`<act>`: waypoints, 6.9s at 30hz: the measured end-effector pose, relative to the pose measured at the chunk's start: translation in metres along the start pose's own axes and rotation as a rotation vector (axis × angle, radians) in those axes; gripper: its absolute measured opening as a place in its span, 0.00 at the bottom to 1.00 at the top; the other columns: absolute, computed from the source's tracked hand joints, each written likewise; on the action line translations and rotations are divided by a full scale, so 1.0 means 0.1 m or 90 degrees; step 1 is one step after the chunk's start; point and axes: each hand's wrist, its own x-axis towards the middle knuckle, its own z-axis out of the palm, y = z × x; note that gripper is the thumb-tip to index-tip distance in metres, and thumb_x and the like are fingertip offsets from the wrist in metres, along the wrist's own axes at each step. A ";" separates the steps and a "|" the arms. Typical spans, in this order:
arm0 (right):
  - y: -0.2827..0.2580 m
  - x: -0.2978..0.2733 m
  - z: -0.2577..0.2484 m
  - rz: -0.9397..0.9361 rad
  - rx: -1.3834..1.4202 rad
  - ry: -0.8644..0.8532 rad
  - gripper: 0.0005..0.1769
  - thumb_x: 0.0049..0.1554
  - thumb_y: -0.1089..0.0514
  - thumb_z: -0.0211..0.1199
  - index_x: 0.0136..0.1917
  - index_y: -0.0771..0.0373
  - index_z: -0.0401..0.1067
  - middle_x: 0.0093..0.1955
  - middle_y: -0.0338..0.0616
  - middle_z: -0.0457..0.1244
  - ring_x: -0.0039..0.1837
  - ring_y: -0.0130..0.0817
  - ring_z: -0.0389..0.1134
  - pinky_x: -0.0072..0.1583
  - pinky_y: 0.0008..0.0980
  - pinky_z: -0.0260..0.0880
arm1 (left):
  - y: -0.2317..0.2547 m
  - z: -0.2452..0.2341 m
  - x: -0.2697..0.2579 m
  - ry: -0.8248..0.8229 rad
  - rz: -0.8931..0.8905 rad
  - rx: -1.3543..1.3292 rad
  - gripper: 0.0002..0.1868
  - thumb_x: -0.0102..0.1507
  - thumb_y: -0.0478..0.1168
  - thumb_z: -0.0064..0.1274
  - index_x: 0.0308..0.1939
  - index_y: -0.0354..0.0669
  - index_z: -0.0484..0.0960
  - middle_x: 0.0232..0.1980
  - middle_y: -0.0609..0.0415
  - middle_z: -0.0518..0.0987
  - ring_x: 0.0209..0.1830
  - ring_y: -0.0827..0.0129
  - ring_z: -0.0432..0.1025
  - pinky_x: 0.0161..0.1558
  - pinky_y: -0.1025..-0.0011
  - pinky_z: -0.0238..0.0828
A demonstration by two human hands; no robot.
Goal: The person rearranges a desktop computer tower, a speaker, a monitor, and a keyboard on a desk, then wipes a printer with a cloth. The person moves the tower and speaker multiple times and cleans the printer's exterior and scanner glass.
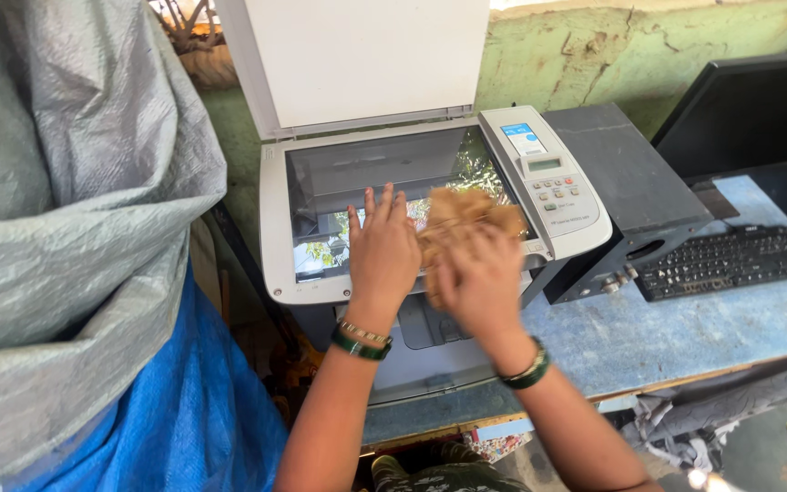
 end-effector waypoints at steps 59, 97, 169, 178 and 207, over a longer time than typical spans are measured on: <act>-0.50 -0.33 -0.19 -0.030 -0.003 0.032 0.21 0.48 0.65 0.67 0.56 0.57 0.79 0.61 0.45 0.67 0.64 0.47 0.64 0.65 0.46 0.61 | -0.33 -0.30 -1.14 0.204 0.086 -0.035 0.16 0.71 0.43 0.52 0.59 0.44 0.84 0.66 0.60 0.79 0.81 0.48 0.54 0.76 0.33 0.22; 0.95 0.56 0.38 0.026 0.046 -0.137 0.23 0.56 0.61 0.58 0.64 0.66 0.71 0.63 0.63 0.64 0.59 0.57 0.67 0.58 0.45 0.69 | 0.72 0.52 0.19 0.035 0.028 -0.098 0.22 0.68 0.37 0.41 0.65 0.32 0.75 0.68 0.39 0.73 0.69 0.45 0.65 0.71 0.50 0.54; 2.56 1.39 -0.27 -0.562 0.128 -0.192 0.16 0.50 0.58 0.64 0.53 0.55 0.79 0.54 0.34 0.66 0.62 0.35 0.64 0.72 0.42 0.59 | 1.62 0.95 0.41 0.005 -0.018 0.013 0.30 0.67 0.44 0.42 0.70 0.29 0.68 0.74 0.40 0.67 0.75 0.45 0.60 0.72 0.47 0.50; 2.67 1.36 -0.40 -0.531 0.141 -0.234 0.17 0.48 0.61 0.64 0.52 0.56 0.79 0.52 0.36 0.67 0.57 0.37 0.65 0.68 0.39 0.64 | 1.61 0.98 0.39 0.017 -0.019 0.004 0.29 0.68 0.45 0.40 0.70 0.31 0.68 0.75 0.41 0.66 0.74 0.47 0.61 0.72 0.48 0.51; 2.07 0.24 -0.83 -0.270 0.177 -0.070 0.16 0.52 0.66 0.65 0.55 0.63 0.75 0.55 0.44 0.66 0.57 0.44 0.65 0.60 0.44 0.65 | 1.64 0.98 0.33 0.051 -0.006 0.035 0.28 0.65 0.40 0.42 0.68 0.31 0.71 0.69 0.43 0.74 0.70 0.54 0.66 0.71 0.53 0.55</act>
